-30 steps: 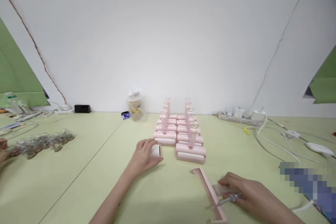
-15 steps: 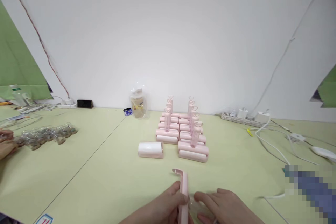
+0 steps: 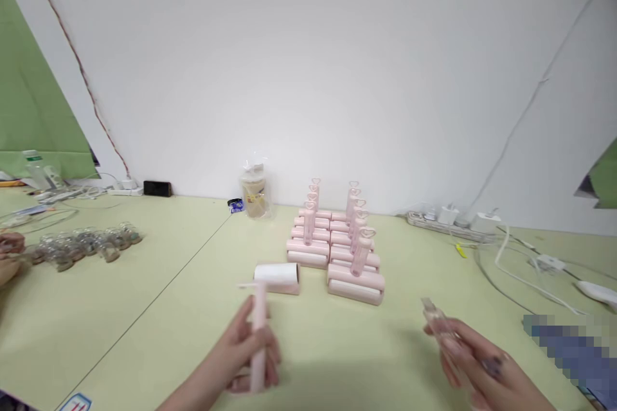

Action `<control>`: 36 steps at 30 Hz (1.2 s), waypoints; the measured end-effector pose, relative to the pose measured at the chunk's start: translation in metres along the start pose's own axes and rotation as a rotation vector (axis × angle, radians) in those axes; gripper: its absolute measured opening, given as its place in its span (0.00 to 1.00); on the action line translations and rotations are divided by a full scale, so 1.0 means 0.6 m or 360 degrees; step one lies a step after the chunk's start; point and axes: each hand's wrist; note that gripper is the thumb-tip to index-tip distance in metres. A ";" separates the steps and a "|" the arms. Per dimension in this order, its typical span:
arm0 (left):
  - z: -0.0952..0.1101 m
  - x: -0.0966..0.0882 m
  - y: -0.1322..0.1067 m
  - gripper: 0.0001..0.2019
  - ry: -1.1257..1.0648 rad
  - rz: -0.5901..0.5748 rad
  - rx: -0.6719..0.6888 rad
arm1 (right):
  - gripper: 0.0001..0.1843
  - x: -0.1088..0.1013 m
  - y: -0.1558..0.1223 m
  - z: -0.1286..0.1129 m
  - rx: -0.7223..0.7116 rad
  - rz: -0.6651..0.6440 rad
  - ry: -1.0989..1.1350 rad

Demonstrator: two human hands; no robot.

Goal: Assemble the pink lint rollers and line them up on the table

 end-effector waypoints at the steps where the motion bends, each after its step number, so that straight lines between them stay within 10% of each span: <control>1: 0.007 0.017 0.014 0.23 0.0180 -0.0088 -0.0055 | 0.23 0.006 0.016 -0.008 0.0036 -0.0039 0.0094; 7: 0.025 0.137 0.115 0.21 0.1773 -0.0247 0.0764 | 0.27 0.031 0.067 -0.040 0.0089 -0.0074 0.0361; 16: 0.028 0.175 0.160 0.16 0.1588 -0.0039 0.1158 | 0.21 0.032 0.028 0.001 -0.0210 -0.0085 0.0350; 19: 0.040 0.176 0.132 0.24 0.0682 -0.0213 0.0626 | 0.17 0.047 0.016 -0.014 -0.0519 -0.0177 -0.0105; 22: 0.037 0.183 0.112 0.39 -0.0058 -0.1128 -0.0298 | 0.11 0.063 0.005 -0.044 -0.0764 -0.0425 -0.0349; 24: 0.028 0.185 0.105 0.38 -0.0307 -0.1447 -0.0511 | 0.10 0.067 0.001 -0.057 -0.0807 -0.0511 -0.0323; 32: 0.002 0.178 0.109 0.18 -0.0258 -0.0576 0.0029 | 0.22 0.037 0.004 -0.053 0.0042 -0.0446 0.0121; 36: 0.000 0.182 0.109 0.15 0.0002 -0.0431 0.0243 | 0.25 0.045 0.003 -0.067 0.0326 -0.0648 0.0170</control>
Point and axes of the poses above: each hand's wrist, its own y-axis towards the middle knuckle, its own x-axis out of the palm, z = x × y, and after that the axes turned 1 degree about y, right-handed
